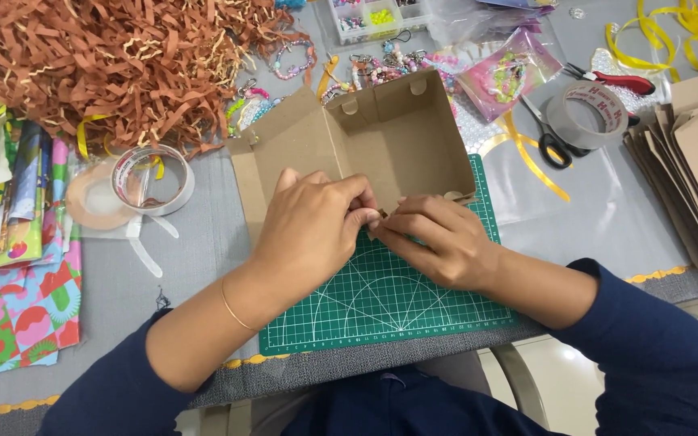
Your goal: Assembling a small cardboard gift box, filling it with decorative shredded paper, and placing jewelry items inside.
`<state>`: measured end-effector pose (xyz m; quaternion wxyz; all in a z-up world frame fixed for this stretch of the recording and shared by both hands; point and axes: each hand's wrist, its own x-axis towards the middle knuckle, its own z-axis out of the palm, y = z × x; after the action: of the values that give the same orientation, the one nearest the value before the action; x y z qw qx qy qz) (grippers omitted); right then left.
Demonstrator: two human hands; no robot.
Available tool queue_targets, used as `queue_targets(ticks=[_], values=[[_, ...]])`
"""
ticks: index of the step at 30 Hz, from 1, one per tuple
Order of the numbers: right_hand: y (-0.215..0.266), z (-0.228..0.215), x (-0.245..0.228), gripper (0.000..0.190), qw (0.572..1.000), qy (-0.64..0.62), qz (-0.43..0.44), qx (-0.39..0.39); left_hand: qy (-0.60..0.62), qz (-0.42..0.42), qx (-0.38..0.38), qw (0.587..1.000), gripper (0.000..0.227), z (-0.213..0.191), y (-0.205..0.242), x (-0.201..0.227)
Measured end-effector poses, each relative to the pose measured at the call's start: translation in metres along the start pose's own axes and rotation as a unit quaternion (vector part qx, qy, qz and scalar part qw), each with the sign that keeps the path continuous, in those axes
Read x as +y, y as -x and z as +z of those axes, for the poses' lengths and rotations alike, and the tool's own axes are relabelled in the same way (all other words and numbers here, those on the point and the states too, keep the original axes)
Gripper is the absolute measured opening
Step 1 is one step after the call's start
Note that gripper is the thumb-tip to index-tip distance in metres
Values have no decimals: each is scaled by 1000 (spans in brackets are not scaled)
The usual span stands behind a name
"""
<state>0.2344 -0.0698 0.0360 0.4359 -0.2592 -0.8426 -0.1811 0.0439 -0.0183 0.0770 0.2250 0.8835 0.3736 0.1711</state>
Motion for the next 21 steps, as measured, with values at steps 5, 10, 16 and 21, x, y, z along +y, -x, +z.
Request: queue_targets(ticks=[5,10,16,21], values=[[9,5,4,17,999,35,16,7,55,19,-15,998,8,-5,1,5],[11,6,6,17,999,39,16,13,56,27,-21,998,11,-6,6,2],[9,6,6,13,999,8,32,-17,70,5,-43,997,15,-8,-1,2],[3,4,3,15,999,-1,35,-13,26,10,-77,997,15,-10,-22,-3]])
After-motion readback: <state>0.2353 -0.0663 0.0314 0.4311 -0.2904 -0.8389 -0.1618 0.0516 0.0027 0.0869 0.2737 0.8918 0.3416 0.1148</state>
